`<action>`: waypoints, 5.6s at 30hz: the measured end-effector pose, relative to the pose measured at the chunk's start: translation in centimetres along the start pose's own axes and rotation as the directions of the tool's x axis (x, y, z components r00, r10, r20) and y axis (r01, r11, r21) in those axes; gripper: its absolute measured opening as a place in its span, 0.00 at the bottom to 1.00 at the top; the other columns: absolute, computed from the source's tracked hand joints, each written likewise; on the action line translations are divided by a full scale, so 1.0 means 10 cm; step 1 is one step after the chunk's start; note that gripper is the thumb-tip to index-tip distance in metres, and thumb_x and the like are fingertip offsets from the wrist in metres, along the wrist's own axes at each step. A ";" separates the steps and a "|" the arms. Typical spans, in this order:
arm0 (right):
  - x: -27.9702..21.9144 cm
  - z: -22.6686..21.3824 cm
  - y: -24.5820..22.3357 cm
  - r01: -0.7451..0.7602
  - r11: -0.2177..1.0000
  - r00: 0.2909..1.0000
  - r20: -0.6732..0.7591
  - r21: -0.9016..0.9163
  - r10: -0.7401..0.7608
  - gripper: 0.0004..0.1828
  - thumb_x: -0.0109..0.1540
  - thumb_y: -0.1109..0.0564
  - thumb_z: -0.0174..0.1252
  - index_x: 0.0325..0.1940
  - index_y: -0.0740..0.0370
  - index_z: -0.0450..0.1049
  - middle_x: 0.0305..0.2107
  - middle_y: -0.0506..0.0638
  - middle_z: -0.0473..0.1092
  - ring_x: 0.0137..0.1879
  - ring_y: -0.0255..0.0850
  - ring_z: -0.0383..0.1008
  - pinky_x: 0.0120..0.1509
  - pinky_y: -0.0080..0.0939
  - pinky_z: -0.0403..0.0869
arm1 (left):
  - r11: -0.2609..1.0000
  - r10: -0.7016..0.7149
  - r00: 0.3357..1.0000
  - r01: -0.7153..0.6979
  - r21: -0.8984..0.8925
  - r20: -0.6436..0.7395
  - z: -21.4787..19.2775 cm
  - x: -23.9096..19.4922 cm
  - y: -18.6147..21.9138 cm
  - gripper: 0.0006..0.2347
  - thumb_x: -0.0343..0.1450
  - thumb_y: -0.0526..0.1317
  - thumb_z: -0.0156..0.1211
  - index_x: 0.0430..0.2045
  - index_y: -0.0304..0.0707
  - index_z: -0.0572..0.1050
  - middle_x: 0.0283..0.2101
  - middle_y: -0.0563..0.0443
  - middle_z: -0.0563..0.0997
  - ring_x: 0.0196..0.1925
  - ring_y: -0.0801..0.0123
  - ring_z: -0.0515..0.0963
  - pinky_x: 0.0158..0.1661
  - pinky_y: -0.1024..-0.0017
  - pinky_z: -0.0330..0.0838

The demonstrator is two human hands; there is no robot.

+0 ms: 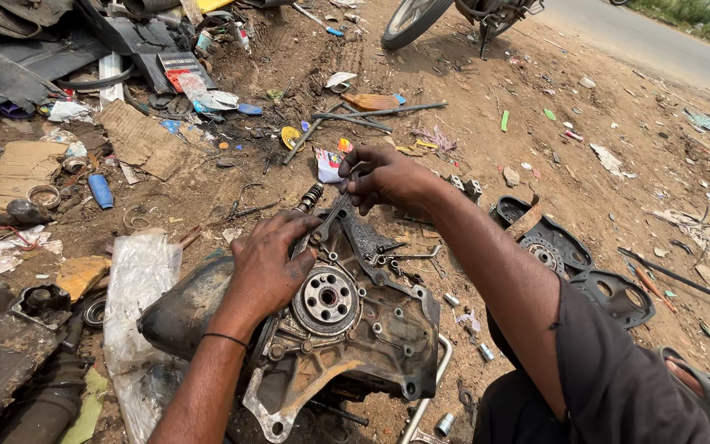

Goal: The person is repairing a motorcycle engine on the ground. They use a wrench to tighten bolts and adjust various components of the engine.

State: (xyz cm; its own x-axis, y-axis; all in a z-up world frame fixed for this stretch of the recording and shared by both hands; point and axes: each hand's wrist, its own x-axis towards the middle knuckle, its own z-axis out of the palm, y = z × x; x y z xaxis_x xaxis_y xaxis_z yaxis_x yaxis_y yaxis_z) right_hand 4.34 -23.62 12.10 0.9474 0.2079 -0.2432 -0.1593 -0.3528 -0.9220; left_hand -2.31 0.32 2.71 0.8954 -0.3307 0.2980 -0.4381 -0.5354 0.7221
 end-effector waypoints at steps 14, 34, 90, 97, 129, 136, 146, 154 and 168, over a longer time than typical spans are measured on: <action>0.03 -0.01 0.15 0.095 0.951 0.995 -0.035 0.294 -0.089 0.15 0.64 0.66 0.59 0.55 0.71 0.72 0.40 0.58 0.77 0.34 0.35 0.78 0.39 0.36 0.83 | 0.994 0.074 0.997 -0.072 -0.087 0.024 -0.05 0.02 -0.05 0.21 0.65 0.44 0.67 0.54 0.51 0.76 0.62 0.55 0.74 0.67 0.60 0.69 0.61 0.44 0.52; -0.52 0.43 -0.24 0.572 0.747 0.816 0.143 -0.338 -0.560 0.14 0.70 0.54 0.57 0.56 0.65 0.74 0.41 0.55 0.81 0.44 0.38 0.85 0.48 0.39 0.86 | 0.983 0.113 0.993 -0.106 -0.151 0.041 -0.05 0.05 -0.09 0.22 0.63 0.45 0.68 0.53 0.45 0.75 0.58 0.50 0.78 0.66 0.55 0.71 0.62 0.45 0.55; -0.78 0.41 0.22 -0.384 0.914 0.807 0.433 -0.131 0.401 0.12 0.71 0.54 0.49 0.44 0.66 0.70 0.22 0.50 0.73 0.19 0.33 0.69 0.22 0.33 0.69 | 0.966 0.226 0.973 -0.230 -0.116 -0.039 -0.09 0.03 0.02 0.16 0.67 0.39 0.61 0.50 0.47 0.78 0.53 0.51 0.81 0.62 0.57 0.73 0.62 0.53 0.55; -0.54 -0.17 0.33 -0.319 0.939 0.946 0.018 -0.133 0.324 0.10 0.66 0.56 0.61 0.39 0.66 0.72 0.23 0.47 0.73 0.22 0.32 0.70 0.24 0.30 0.69 | 0.971 0.188 0.981 -0.194 -0.141 -0.051 -0.04 0.02 0.04 0.20 0.65 0.37 0.62 0.54 0.47 0.76 0.52 0.54 0.82 0.62 0.59 0.74 0.63 0.53 0.56; -0.78 -0.63 -0.05 0.004 0.854 0.964 -0.224 -0.519 -0.140 0.10 0.68 0.56 0.55 0.50 0.63 0.73 0.31 0.49 0.76 0.33 0.34 0.74 0.38 0.39 0.74 | 0.952 0.167 0.984 -0.176 0.250 0.056 -0.09 0.25 0.32 0.03 0.68 0.36 0.65 0.29 0.36 0.83 0.38 0.42 0.78 0.44 0.51 0.80 0.49 0.54 0.74; -0.83 -0.54 -0.16 0.077 0.759 0.966 -0.139 -0.647 -0.216 0.10 0.68 0.55 0.55 0.50 0.63 0.74 0.33 0.49 0.76 0.35 0.33 0.75 0.42 0.38 0.77 | 0.938 0.206 0.978 -0.202 0.282 0.017 -0.05 0.29 0.31 0.08 0.66 0.37 0.68 0.30 0.29 0.78 0.39 0.39 0.77 0.45 0.46 0.78 0.47 0.52 0.73; -0.98 -0.60 -0.24 0.114 0.758 0.962 -0.119 -0.642 -0.246 0.09 0.67 0.58 0.56 0.50 0.64 0.73 0.32 0.50 0.76 0.33 0.34 0.75 0.39 0.39 0.76 | 0.946 0.231 0.970 -0.241 0.215 0.071 -0.10 0.28 0.37 0.07 0.65 0.33 0.64 0.35 0.35 0.80 0.41 0.41 0.77 0.48 0.47 0.78 0.48 0.54 0.73; -0.94 -0.69 -0.09 0.098 0.798 0.979 -0.086 -0.595 -0.185 0.09 0.67 0.58 0.55 0.48 0.65 0.73 0.29 0.50 0.76 0.29 0.34 0.76 0.36 0.41 0.78 | 0.945 0.175 0.976 -0.204 0.257 0.130 -0.06 0.41 0.31 0.10 0.67 0.39 0.67 0.32 0.30 0.76 0.39 0.40 0.76 0.46 0.46 0.78 0.48 0.53 0.72; -0.96 -0.57 -0.06 0.058 0.755 0.985 -0.085 -0.653 -0.149 0.09 0.67 0.57 0.54 0.49 0.62 0.74 0.29 0.49 0.77 0.30 0.33 0.78 0.37 0.39 0.80 | 0.947 0.238 0.968 -0.250 0.203 0.080 -0.10 0.28 0.29 0.06 0.66 0.28 0.58 0.32 0.33 0.79 0.41 0.41 0.77 0.48 0.48 0.79 0.51 0.55 0.74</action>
State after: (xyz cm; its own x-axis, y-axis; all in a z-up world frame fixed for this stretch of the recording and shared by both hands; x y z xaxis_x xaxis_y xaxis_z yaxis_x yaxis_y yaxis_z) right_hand -3.05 -30.59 16.70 0.9807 0.1801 -0.0763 0.1162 -0.8503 -0.5133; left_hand -1.01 -1.40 6.25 0.7561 -0.5101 0.4101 -0.6544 -0.5819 0.4828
